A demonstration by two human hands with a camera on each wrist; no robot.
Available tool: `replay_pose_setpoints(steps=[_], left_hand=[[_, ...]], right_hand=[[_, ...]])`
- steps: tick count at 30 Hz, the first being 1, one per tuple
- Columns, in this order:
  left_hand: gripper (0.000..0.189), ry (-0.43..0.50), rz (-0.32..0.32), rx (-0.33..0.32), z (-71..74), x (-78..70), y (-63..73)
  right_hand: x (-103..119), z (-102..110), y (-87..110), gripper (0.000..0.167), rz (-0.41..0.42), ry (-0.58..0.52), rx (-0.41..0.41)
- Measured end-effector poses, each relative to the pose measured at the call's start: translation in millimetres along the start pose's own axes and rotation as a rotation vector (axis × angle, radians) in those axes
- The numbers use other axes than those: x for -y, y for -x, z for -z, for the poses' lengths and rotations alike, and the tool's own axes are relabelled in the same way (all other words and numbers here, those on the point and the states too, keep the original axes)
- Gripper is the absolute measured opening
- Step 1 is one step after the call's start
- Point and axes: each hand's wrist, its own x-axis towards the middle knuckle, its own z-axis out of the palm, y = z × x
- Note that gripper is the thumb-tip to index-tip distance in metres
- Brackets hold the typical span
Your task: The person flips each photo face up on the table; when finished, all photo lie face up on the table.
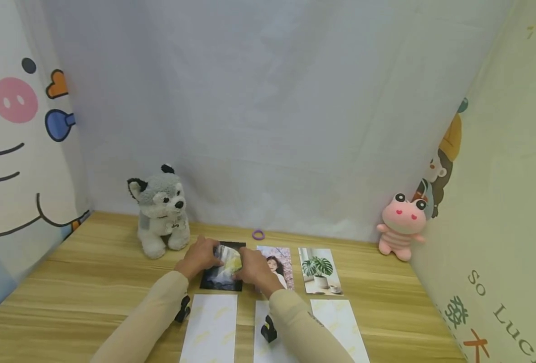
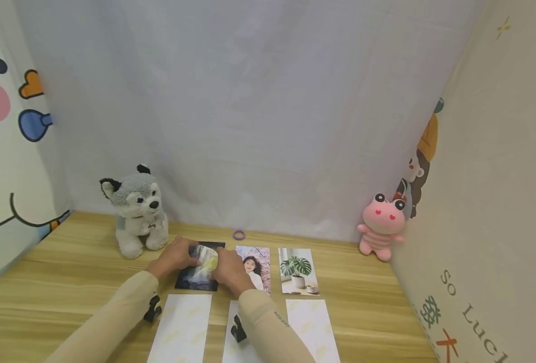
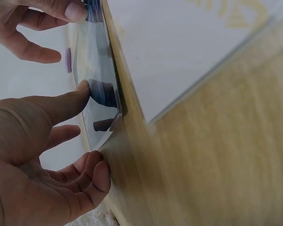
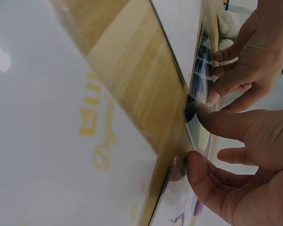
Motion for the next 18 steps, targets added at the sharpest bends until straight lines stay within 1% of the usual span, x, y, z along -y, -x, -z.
replay_pose_setpoints(steps=[3, 5, 8, 10, 12, 18], left_hand=[[0.059, -0.02, 0.0, -0.009, -1.6, 0.7, -0.8], [0.059, -0.032, 0.0, -0.017, -1.8, 1.5, -0.6], [0.057, -0.054, -0.009, -0.035, -1.1, 1.7, 0.7], [0.056, -0.064, -0.015, -0.044, -1.3, 1.0, 1.4], [0.055, -0.074, -0.016, -0.052, -1.6, -1.1, 2.2], [0.051, -0.118, -0.026, -0.057, -2.2, -5.7, 2.8]], right_hand=[[-0.9, 0.2, 1.1, 0.047, 0.003, 0.012, -0.007], [-2.3, 0.9, 1.8, 0.043, -0.001, -0.008, -0.009], [-6.1, 3.5, 3.5, 0.045, -0.024, -0.051, -0.024], [-9.7, 7.2, 5.2, 0.049, -0.034, -0.09, -0.03], [-14.1, 11.8, 6.9, 0.054, -0.03, -0.117, -0.051], [-20.4, 26.2, 13.0, 0.053, 0.004, -0.175, -0.09]])
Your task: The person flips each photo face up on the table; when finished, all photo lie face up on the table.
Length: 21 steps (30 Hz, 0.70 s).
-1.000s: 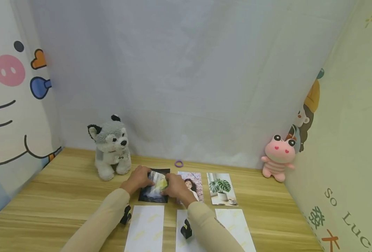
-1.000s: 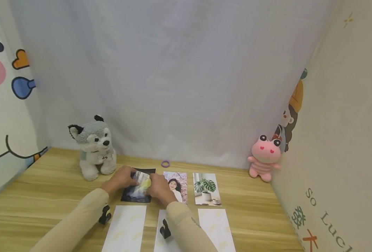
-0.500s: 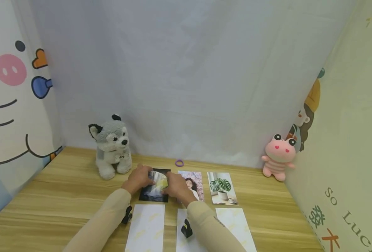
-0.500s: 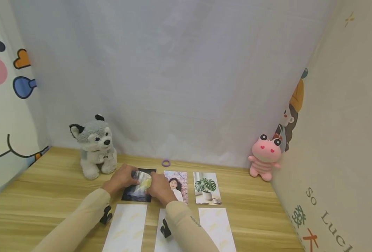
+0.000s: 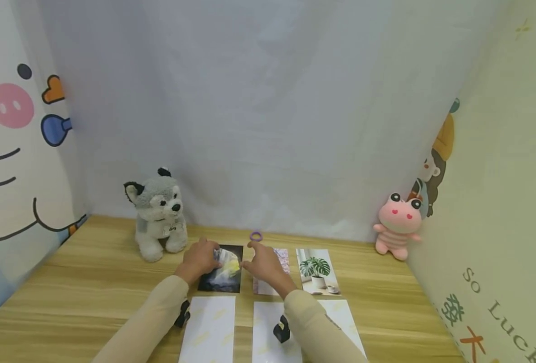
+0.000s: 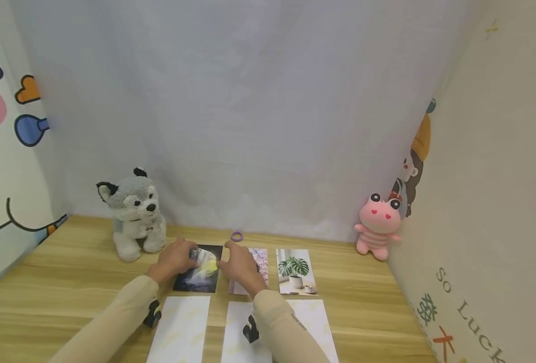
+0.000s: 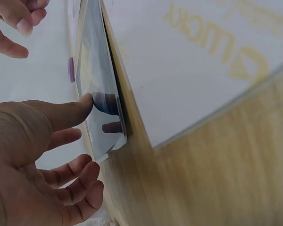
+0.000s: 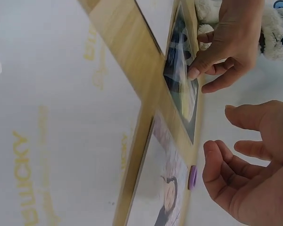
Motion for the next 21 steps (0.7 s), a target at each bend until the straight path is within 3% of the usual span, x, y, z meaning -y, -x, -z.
replay_pose_setpoints(steps=[5, 9, 14, 18, 21], left_hand=[[0.045, -0.031, -0.031, -0.009, 0.0, 0.4, -1.0], [0.04, -0.032, -0.112, -0.065, 0.8, -6.5, 2.0], [0.037, 0.02, -0.292, -0.13, -3.8, -33.0, 15.7], [0.038, 0.044, -0.42, -0.103, -12.1, -57.7, 31.3], [0.041, 0.009, -0.492, -0.063, -21.7, -73.2, 41.7]], right_hand=[[-4.7, 11.4, 3.8, 0.054, 0.019, -0.081, -0.002], [-17.3, 22.4, 6.0, 0.054, 0.019, -0.166, 0.007], [-44.1, 38.2, 15.6, 0.055, -0.036, -0.291, 0.024], [-65.1, 49.3, 27.6, 0.055, -0.066, -0.367, -0.006], [-78.8, 55.0, 37.2, 0.054, -0.076, -0.415, -0.025]])
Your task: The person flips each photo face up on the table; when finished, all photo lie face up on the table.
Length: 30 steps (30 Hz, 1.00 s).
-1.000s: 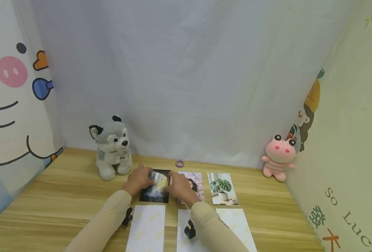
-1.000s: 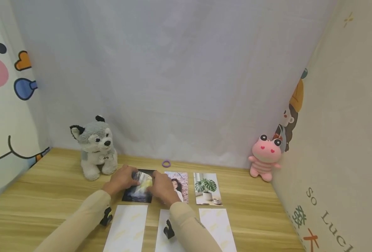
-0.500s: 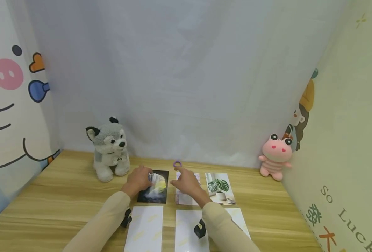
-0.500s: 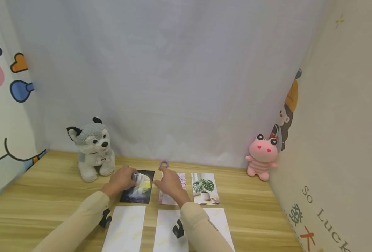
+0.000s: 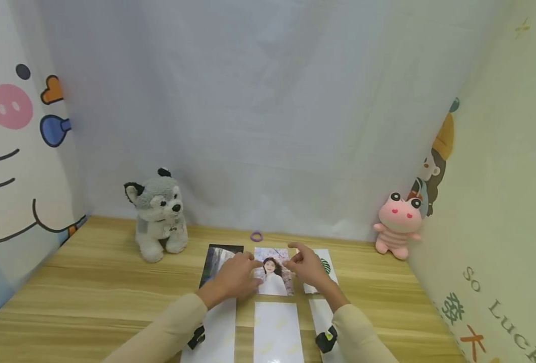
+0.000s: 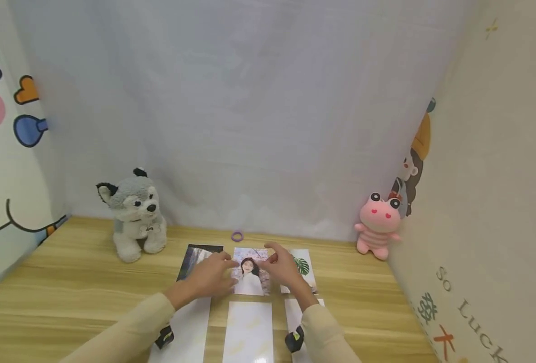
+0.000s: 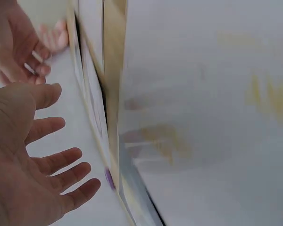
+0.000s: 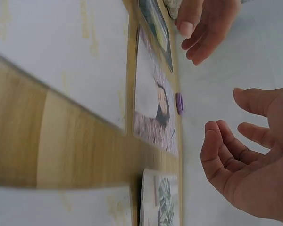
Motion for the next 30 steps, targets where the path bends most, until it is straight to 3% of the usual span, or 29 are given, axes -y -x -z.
replay_pose_setpoints(steps=[8, 17, 21, 30], left_hand=[[0.057, -0.098, -0.184, 0.15, -19.8, -45.2, 3.2], [0.064, -0.123, -0.381, 0.224, -26.3, -88.0, 7.9], [0.067, -0.154, -0.433, 0.251, -32.4, -100.4, 10.1], [0.071, -0.282, -0.503, 0.242, -45.3, -119.2, 6.9]], right_hand=[[-19.7, 29.8, 27.5, 0.048, -0.054, -0.008, -0.046], [-33.3, 62.9, 61.7, 0.044, -0.1, 0.058, -0.038], [-41.4, 73.0, 74.6, 0.047, -0.119, 0.091, -0.035], [-57.7, 88.4, 91.3, 0.06, -0.143, 0.126, 0.038]])
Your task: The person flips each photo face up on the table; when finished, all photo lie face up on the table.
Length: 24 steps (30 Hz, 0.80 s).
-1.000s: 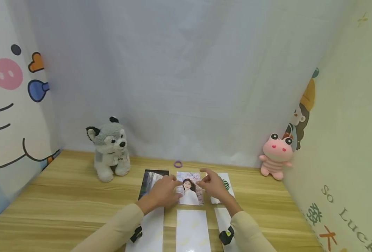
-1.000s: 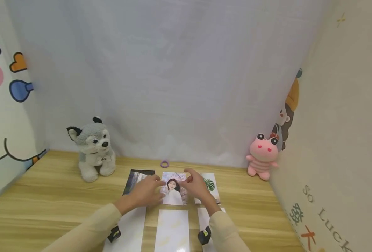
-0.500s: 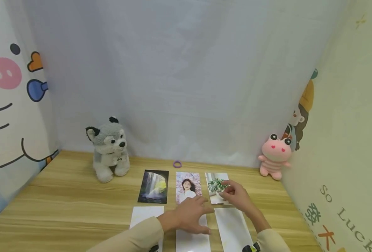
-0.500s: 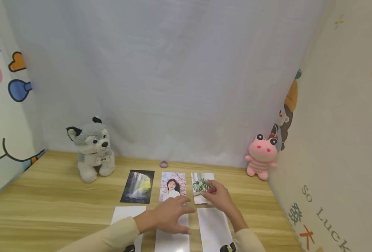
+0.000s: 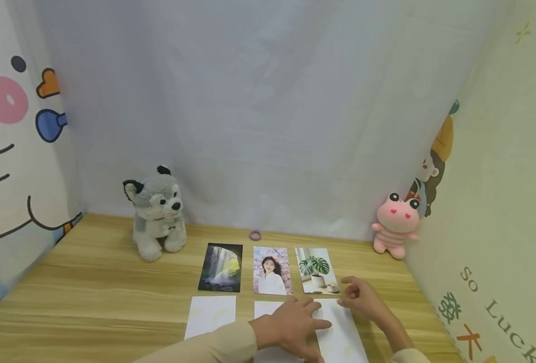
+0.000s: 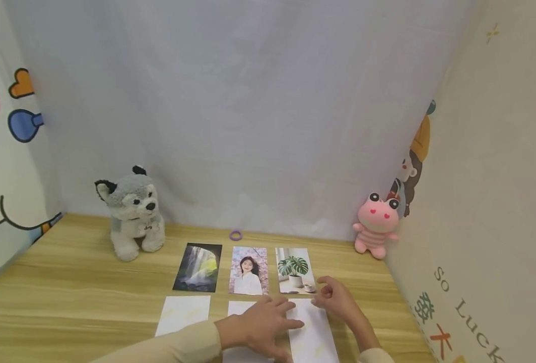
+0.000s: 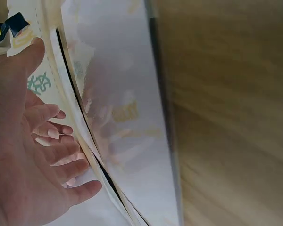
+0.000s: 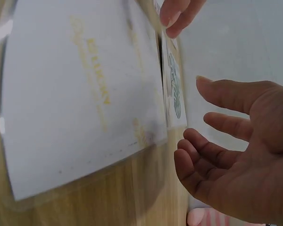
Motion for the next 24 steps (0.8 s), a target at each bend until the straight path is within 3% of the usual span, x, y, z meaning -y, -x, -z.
replay_pose_setpoints(steps=[8, 15, 24], left_hand=[[0.067, -0.031, -0.03, 0.022, -2.3, -10.3, -3.9], [0.059, -0.033, -0.021, 0.073, -6.8, -13.5, -6.3], [0.058, -0.055, -0.014, 0.06, -6.6, -15.5, -7.4]], right_hand=[[-10.6, -7.3, 5.3, 0.056, -0.116, 0.009, -0.06], [-12.2, -13.2, 5.3, 0.052, -0.136, 0.007, -0.099], [-13.9, -12.7, 2.9, 0.051, -0.157, -0.041, -0.089]])
